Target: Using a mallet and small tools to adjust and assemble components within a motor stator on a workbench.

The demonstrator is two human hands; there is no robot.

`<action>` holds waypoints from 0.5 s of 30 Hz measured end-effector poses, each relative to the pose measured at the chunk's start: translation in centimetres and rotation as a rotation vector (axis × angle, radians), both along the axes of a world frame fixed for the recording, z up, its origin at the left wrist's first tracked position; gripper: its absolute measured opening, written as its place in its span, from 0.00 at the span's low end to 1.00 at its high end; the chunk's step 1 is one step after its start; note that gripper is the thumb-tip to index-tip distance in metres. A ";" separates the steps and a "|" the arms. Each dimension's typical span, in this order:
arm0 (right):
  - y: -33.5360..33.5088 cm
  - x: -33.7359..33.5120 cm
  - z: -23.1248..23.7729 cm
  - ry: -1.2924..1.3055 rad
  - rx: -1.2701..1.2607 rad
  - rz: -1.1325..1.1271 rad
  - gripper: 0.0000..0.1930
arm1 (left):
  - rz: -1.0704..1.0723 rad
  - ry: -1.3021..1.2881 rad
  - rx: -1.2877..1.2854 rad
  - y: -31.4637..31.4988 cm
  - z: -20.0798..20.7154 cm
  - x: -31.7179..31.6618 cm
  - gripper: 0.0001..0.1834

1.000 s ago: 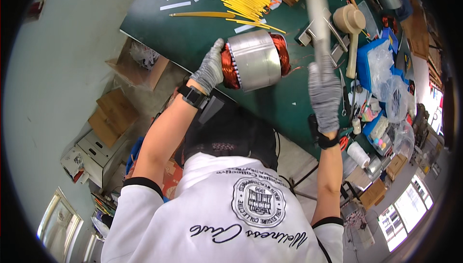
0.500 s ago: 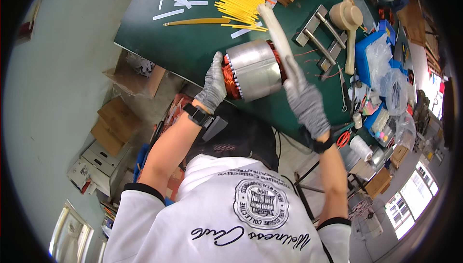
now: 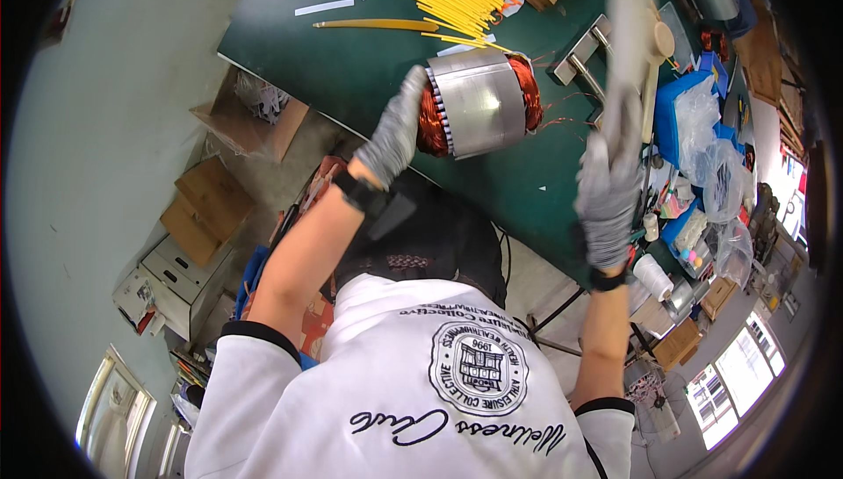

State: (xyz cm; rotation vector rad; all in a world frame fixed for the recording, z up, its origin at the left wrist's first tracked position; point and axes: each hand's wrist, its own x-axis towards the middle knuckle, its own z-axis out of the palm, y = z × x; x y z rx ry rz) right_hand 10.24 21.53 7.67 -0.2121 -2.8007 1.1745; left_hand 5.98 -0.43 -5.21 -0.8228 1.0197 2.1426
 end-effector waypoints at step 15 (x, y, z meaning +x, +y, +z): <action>0.6 -0.9 -3.6 -0.295 0.391 0.239 0.27 | 0.093 -0.016 -0.272 0.8 -1.4 -3.5 0.21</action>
